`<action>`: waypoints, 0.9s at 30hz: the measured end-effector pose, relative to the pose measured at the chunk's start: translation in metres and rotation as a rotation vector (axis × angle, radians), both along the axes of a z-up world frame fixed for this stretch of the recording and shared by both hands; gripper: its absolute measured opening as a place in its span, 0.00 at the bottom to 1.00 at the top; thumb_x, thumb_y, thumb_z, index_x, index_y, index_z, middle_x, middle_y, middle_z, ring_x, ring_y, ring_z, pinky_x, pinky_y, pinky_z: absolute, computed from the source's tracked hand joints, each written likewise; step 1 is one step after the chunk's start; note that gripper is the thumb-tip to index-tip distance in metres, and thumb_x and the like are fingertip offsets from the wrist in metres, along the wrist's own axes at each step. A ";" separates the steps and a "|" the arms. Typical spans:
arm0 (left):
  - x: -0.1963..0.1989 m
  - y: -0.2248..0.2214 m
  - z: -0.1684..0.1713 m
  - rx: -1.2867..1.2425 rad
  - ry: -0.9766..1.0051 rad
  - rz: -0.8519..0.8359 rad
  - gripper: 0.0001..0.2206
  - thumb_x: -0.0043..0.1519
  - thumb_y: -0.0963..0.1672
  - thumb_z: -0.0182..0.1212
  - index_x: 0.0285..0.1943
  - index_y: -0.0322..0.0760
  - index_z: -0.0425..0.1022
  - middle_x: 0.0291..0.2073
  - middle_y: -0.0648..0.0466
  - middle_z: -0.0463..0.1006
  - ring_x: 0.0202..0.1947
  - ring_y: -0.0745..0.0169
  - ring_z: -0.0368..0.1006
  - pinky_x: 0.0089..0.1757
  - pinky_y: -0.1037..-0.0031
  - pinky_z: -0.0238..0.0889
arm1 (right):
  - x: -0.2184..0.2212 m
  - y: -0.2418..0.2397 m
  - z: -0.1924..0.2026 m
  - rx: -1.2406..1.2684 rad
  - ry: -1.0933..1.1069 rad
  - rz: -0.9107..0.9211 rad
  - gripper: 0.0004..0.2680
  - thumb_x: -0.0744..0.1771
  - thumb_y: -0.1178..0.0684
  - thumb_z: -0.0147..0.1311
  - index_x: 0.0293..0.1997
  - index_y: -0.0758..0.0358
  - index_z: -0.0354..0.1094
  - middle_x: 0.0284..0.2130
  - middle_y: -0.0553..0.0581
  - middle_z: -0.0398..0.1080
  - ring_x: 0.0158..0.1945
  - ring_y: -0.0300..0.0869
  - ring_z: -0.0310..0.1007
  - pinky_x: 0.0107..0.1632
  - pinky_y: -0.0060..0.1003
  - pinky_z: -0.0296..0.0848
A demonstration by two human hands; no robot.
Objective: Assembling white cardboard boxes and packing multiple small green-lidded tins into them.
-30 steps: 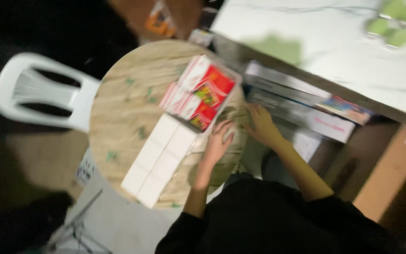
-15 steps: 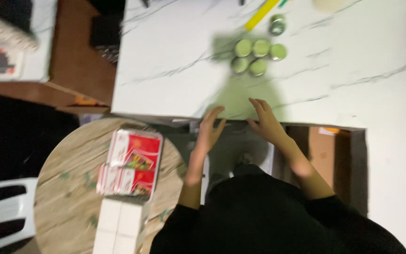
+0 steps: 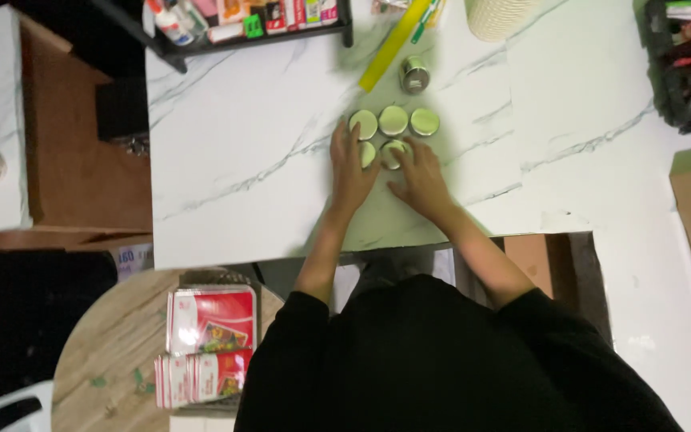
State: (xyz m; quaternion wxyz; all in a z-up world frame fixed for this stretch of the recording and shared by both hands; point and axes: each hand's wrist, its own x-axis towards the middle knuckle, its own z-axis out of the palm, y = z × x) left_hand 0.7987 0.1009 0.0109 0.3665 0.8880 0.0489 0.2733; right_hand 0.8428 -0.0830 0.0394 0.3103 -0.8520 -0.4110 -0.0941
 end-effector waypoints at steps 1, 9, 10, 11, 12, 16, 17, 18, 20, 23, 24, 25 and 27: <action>0.005 0.003 -0.001 -0.001 0.004 -0.017 0.38 0.59 0.43 0.69 0.77 0.35 0.52 0.73 0.32 0.51 0.74 0.28 0.48 0.69 0.47 0.46 | 0.000 0.006 -0.001 -0.001 0.004 -0.017 0.29 0.59 0.52 0.69 0.66 0.62 0.59 0.64 0.70 0.57 0.66 0.65 0.57 0.64 0.57 0.61; 0.036 0.023 -0.003 0.049 0.075 -0.079 0.35 0.56 0.44 0.70 0.75 0.37 0.60 0.71 0.32 0.55 0.70 0.28 0.54 0.67 0.47 0.50 | 0.007 0.043 -0.021 0.123 -0.003 -0.217 0.16 0.62 0.59 0.66 0.55 0.59 0.69 0.61 0.67 0.63 0.59 0.60 0.66 0.61 0.48 0.69; 0.037 0.024 -0.004 0.053 0.075 -0.091 0.35 0.56 0.44 0.70 0.75 0.37 0.60 0.71 0.32 0.55 0.70 0.28 0.54 0.67 0.47 0.50 | 0.006 0.045 -0.012 0.127 -0.003 -0.229 0.16 0.62 0.59 0.66 0.55 0.59 0.69 0.61 0.67 0.63 0.59 0.60 0.66 0.61 0.48 0.69; 0.037 0.024 -0.006 0.035 0.066 -0.097 0.35 0.57 0.44 0.70 0.74 0.36 0.59 0.71 0.32 0.55 0.71 0.28 0.54 0.67 0.47 0.50 | 0.004 0.046 -0.004 0.098 0.040 -0.239 0.16 0.61 0.59 0.65 0.53 0.60 0.71 0.59 0.69 0.64 0.57 0.62 0.66 0.59 0.49 0.69; 0.037 0.024 -0.008 0.015 0.058 -0.105 0.35 0.58 0.44 0.70 0.74 0.35 0.58 0.71 0.32 0.55 0.71 0.27 0.53 0.67 0.47 0.49 | 0.003 0.046 0.005 0.069 0.083 -0.251 0.16 0.60 0.60 0.65 0.52 0.62 0.72 0.57 0.71 0.64 0.55 0.63 0.66 0.57 0.50 0.69; 0.036 0.021 -0.005 -0.031 0.058 -0.120 0.34 0.58 0.43 0.69 0.74 0.35 0.59 0.72 0.31 0.54 0.71 0.27 0.52 0.67 0.48 0.49 | -0.002 0.046 0.012 0.115 0.066 -0.257 0.16 0.61 0.59 0.65 0.53 0.64 0.70 0.57 0.69 0.64 0.56 0.63 0.65 0.59 0.50 0.69; 0.037 0.019 -0.006 -0.036 0.056 -0.100 0.34 0.58 0.43 0.69 0.74 0.35 0.58 0.72 0.32 0.54 0.71 0.28 0.53 0.67 0.48 0.50 | -0.001 0.046 0.011 0.095 0.059 -0.253 0.17 0.61 0.59 0.65 0.54 0.64 0.69 0.56 0.70 0.64 0.56 0.63 0.65 0.59 0.51 0.68; 0.037 0.018 -0.008 -0.041 0.054 -0.076 0.34 0.58 0.42 0.69 0.74 0.35 0.58 0.72 0.32 0.55 0.72 0.28 0.53 0.67 0.48 0.50 | -0.001 0.045 0.009 0.075 0.053 -0.245 0.17 0.61 0.59 0.65 0.55 0.65 0.69 0.56 0.70 0.64 0.56 0.63 0.65 0.59 0.51 0.68; 0.038 0.017 -0.008 -0.034 0.045 -0.075 0.34 0.58 0.42 0.69 0.74 0.35 0.58 0.72 0.32 0.55 0.72 0.29 0.53 0.67 0.48 0.50 | 0.000 0.045 0.007 0.064 0.046 -0.255 0.18 0.61 0.59 0.65 0.56 0.65 0.69 0.56 0.70 0.63 0.56 0.63 0.65 0.60 0.51 0.68; 0.042 0.013 -0.012 -0.033 0.031 -0.067 0.34 0.58 0.42 0.69 0.74 0.35 0.58 0.72 0.33 0.55 0.72 0.29 0.53 0.67 0.48 0.50 | 0.002 0.042 0.007 0.053 0.042 -0.272 0.19 0.61 0.59 0.65 0.57 0.65 0.68 0.56 0.70 0.63 0.57 0.62 0.64 0.60 0.51 0.68; 0.043 0.012 -0.013 -0.034 0.026 -0.059 0.34 0.57 0.42 0.69 0.74 0.34 0.58 0.72 0.32 0.55 0.71 0.29 0.53 0.67 0.48 0.49 | 0.002 0.042 0.007 0.058 0.046 -0.278 0.19 0.61 0.59 0.65 0.57 0.65 0.68 0.57 0.70 0.63 0.57 0.62 0.64 0.60 0.50 0.68; 0.043 0.011 -0.012 -0.033 0.029 -0.059 0.34 0.57 0.42 0.69 0.74 0.34 0.58 0.72 0.32 0.55 0.71 0.29 0.53 0.67 0.48 0.49 | 0.003 0.040 0.007 0.058 0.050 -0.278 0.19 0.61 0.59 0.65 0.57 0.65 0.68 0.57 0.70 0.63 0.57 0.62 0.64 0.60 0.50 0.68; 0.045 0.008 -0.010 -0.044 0.035 -0.056 0.34 0.58 0.42 0.69 0.74 0.35 0.57 0.72 0.33 0.54 0.72 0.29 0.52 0.67 0.47 0.49 | 0.006 0.036 0.007 0.030 0.037 -0.283 0.19 0.61 0.59 0.65 0.58 0.66 0.68 0.58 0.70 0.63 0.57 0.62 0.64 0.60 0.50 0.68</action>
